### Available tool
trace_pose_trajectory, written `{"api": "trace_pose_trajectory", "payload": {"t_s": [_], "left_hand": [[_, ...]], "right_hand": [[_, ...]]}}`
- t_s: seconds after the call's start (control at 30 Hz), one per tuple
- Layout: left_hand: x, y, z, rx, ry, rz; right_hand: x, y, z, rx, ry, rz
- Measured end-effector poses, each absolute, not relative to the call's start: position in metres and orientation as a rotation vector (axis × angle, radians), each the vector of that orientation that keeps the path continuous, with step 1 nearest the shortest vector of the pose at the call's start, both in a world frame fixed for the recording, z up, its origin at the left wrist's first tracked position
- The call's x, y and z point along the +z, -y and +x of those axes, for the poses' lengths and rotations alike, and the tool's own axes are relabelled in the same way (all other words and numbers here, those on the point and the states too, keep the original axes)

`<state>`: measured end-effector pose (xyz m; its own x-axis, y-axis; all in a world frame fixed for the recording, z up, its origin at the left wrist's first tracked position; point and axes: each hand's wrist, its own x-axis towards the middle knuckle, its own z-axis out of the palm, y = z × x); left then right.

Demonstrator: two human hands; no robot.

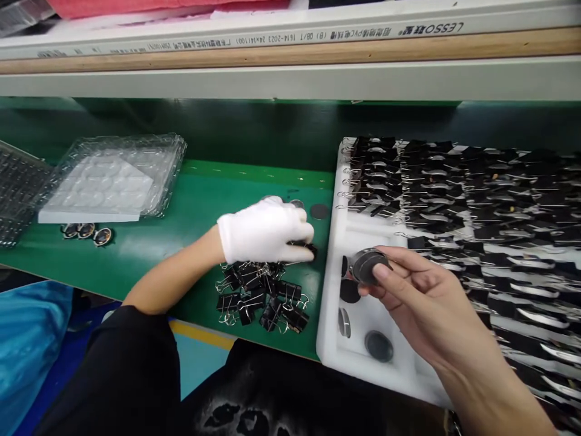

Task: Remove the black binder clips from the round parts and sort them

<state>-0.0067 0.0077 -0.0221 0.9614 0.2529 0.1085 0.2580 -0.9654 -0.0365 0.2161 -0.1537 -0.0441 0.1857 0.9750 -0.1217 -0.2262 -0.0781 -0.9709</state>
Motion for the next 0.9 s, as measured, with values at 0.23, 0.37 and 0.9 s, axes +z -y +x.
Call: {"api": "trace_pose_trajectory", "payload": {"t_s": [0.23, 0.37, 0.9], "left_hand": [[-0.039, 0.01, 0.013, 0.003, 0.494, -2.947], [-0.03, 0.003, 0.006, -0.352, 0.683, -2.949], [-0.014, 0.039, 0.004, -0.499, 0.831, -3.397]], "right_hand": [[-0.049, 0.156, 0.218, 1.17, 0.88, -1.248], [-0.045, 0.156, 0.218, 1.148, 0.867, -1.247], [-0.043, 0.161, 0.213, 1.169, 1.087, -1.159]]}}
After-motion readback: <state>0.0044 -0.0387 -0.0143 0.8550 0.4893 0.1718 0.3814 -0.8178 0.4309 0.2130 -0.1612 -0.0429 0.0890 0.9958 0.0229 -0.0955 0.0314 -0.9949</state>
